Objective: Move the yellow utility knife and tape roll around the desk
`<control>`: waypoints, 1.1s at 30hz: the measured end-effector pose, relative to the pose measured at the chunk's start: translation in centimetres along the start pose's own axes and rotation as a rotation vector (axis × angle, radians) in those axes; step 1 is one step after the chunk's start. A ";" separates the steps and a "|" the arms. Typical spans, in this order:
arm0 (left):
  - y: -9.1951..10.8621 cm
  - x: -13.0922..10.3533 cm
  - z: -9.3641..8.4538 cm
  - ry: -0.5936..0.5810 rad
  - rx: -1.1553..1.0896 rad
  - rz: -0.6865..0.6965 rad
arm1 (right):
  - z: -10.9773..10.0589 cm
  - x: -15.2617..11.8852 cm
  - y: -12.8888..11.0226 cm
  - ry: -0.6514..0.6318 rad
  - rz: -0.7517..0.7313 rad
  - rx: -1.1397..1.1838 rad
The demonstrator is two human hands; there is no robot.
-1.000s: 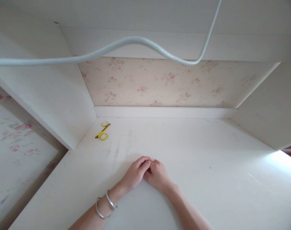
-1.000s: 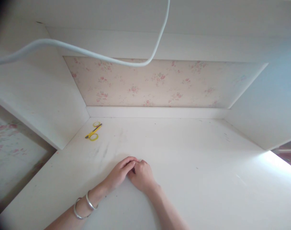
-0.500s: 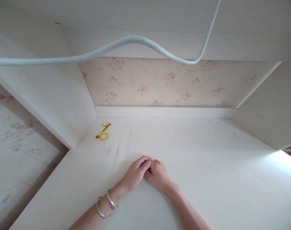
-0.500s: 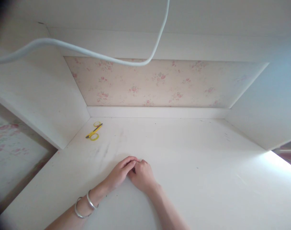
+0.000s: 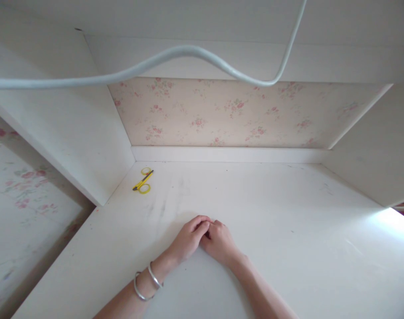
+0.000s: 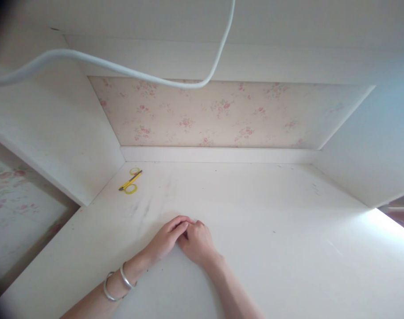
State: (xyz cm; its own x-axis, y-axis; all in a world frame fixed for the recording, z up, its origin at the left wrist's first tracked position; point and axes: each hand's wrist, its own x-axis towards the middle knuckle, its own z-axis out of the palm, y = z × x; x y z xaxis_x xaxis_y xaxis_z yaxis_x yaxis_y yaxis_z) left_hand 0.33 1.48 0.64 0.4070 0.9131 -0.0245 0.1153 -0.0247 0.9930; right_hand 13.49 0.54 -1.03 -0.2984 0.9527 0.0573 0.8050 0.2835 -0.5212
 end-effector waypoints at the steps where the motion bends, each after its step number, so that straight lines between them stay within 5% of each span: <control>1: 0.0 0.0 0.0 0.000 0.000 0.000 | 0.0 0.0 0.0 0.003 0.003 -0.004; 33: 0.1 0.0 0.1 0.008 0.009 -0.007 | 0.0 -0.1 0.0 0.010 0.004 -0.017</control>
State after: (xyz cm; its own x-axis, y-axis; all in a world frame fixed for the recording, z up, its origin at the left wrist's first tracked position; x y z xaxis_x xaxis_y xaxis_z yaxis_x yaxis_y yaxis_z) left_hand 0.41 1.45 0.75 0.3992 0.9163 -0.0306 0.1262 -0.0218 0.9918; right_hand 13.51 0.48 -0.97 -0.2901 0.9549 0.0636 0.8147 0.2813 -0.5071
